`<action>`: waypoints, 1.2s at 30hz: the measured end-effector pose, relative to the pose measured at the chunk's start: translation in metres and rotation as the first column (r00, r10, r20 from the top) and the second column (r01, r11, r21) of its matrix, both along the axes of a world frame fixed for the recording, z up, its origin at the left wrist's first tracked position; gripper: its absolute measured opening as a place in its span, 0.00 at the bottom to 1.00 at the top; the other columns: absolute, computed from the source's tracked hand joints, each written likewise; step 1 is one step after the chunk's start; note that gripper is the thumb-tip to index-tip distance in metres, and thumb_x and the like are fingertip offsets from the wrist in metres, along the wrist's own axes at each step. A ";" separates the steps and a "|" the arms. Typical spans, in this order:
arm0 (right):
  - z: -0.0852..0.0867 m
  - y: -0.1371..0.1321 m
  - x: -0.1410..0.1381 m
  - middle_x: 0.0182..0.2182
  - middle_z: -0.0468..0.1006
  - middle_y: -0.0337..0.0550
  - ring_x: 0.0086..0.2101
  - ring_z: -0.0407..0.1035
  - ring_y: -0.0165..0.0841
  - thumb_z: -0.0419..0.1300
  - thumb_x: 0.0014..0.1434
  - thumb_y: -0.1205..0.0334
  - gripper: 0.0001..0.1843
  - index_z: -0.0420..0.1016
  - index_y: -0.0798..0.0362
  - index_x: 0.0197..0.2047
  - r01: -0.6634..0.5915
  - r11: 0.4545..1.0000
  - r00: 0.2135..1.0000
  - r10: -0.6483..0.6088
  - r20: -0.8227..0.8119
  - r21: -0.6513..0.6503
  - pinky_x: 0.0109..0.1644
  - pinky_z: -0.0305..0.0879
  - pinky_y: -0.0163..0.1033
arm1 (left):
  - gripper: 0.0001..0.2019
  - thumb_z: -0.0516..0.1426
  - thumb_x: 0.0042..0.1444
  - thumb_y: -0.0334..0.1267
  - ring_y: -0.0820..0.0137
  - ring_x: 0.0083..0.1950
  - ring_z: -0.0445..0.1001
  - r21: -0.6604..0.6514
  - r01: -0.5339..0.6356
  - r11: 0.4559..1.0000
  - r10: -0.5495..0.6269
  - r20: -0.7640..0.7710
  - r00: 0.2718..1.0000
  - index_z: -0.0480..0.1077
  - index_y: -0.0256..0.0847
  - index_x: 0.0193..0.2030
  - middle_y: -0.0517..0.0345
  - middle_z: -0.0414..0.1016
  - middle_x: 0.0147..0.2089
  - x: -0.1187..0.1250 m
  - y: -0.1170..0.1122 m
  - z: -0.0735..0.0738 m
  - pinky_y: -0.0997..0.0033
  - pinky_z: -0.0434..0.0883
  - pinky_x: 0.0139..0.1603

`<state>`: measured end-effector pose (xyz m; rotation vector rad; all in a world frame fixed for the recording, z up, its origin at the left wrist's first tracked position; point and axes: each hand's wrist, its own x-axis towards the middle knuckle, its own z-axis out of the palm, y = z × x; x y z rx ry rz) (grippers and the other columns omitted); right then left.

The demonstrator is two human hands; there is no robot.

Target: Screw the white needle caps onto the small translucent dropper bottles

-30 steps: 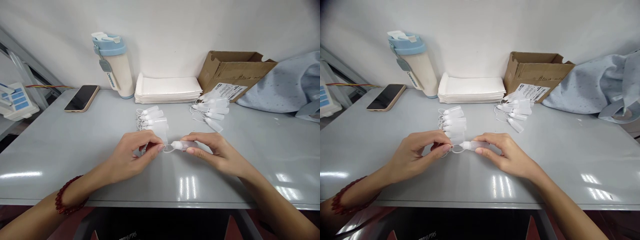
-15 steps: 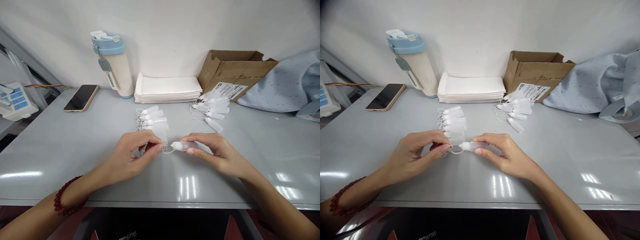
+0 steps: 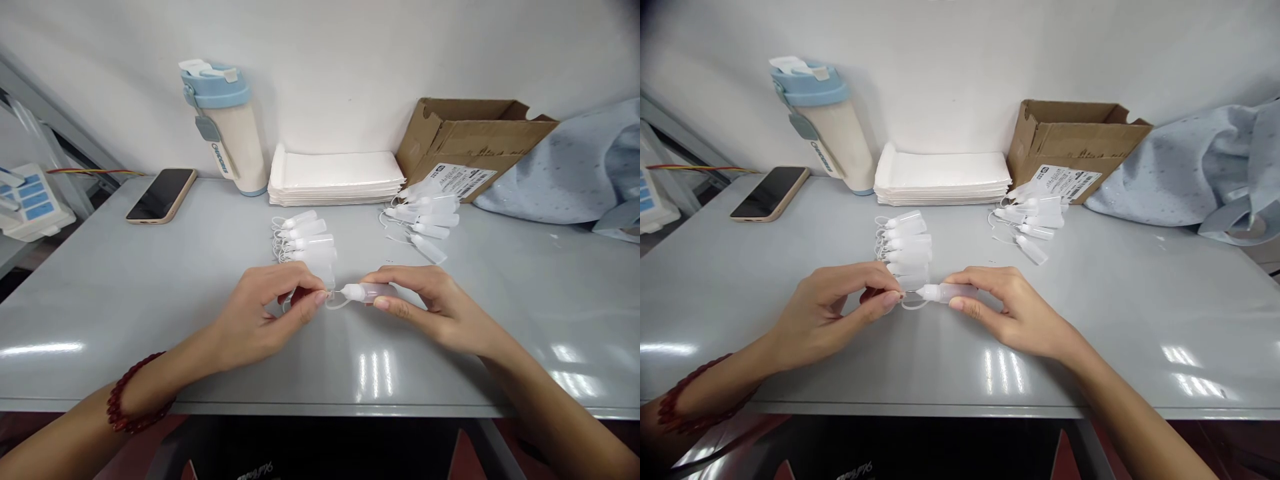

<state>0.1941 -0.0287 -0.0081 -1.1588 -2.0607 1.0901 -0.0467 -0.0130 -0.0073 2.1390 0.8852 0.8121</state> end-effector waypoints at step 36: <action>0.001 -0.001 0.001 0.37 0.79 0.39 0.37 0.72 0.33 0.55 0.61 0.55 0.12 0.75 0.47 0.45 0.005 1.000 1.000 -0.006 0.005 0.022 0.41 0.67 0.39 | 0.06 0.53 0.59 0.28 0.78 0.26 0.63 -0.010 0.030 0.999 -0.030 0.006 1.000 0.70 0.37 0.32 0.62 0.69 0.26 -0.001 -0.002 -0.001 0.76 0.62 0.28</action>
